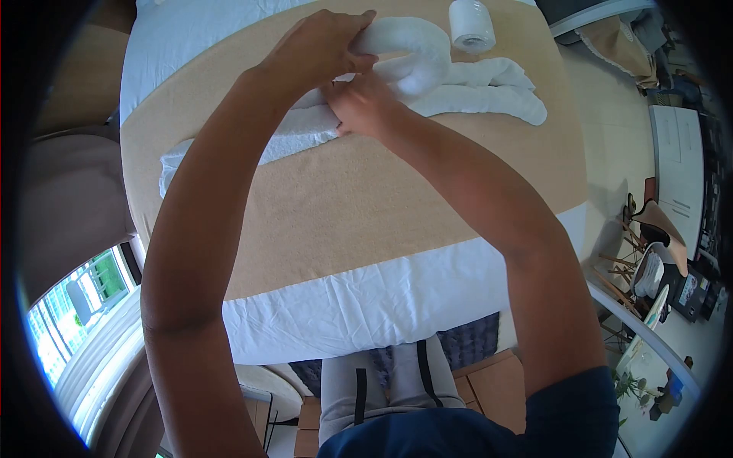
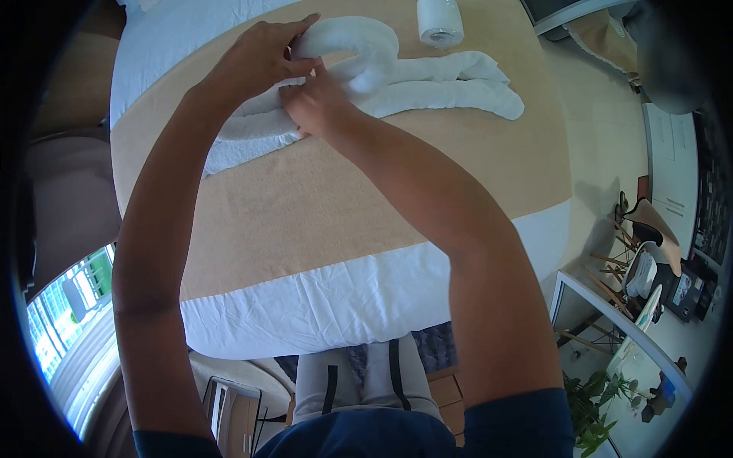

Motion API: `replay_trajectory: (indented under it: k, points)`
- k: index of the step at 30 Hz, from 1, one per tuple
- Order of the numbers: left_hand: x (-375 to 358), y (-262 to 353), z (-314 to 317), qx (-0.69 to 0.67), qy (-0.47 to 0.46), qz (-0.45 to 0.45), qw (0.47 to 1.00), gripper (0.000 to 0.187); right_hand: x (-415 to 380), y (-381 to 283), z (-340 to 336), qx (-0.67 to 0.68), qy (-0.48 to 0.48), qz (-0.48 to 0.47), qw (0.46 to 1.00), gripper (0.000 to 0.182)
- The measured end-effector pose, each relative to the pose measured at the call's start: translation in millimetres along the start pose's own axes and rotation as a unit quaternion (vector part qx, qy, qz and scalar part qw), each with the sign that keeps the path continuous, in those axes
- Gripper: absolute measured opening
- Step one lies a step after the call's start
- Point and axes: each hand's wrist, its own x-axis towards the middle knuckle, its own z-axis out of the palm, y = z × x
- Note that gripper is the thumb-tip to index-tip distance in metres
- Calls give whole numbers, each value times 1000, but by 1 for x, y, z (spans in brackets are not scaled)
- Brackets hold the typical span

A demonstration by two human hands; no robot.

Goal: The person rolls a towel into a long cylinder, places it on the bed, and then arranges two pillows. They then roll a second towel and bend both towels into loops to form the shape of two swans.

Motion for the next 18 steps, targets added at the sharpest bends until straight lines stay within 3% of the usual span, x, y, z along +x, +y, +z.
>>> replay_trajectory:
  k: [2, 4, 5, 7, 9, 11, 12, 16, 18]
  points:
    - [2, -6, 1, 5, 25, 43, 999, 62, -9, -7, 3, -12, -29, 17, 999, 56]
    - [2, -6, -2, -16, 14, 32, 999, 62, -28, -8, 20, -36, 234, -93, 967, 35]
    - [1, -6, -3, -37, 3, 21, 999, 61, -43, -11, 4, -37, 234, -94, 967, 35]
    - [3, -18, 2, -30, 23, 42, 998, 58, -70, -5, -35, 105, 153, -97, 978, 39]
    - [4, -20, 5, -23, 40, 65, 997, 56, -83, 21, -62, 75, 400, -51, 912, 39]
    - [1, -16, 2, -43, -1, 36, 998, 49, -82, 40, -79, 67, 450, 52, 889, 38]
    - [1, -12, 1, -42, -2, 38, 998, 49, -94, 45, -88, 152, 334, 73, 927, 88]
    - [-7, -1, -7, -54, -52, 1, 997, 41, -91, 41, -81, 180, 337, 73, 921, 93]
    - [-7, -1, -9, -69, -66, -5, 995, 39, -87, 36, -60, 140, 514, 9, 846, 45]
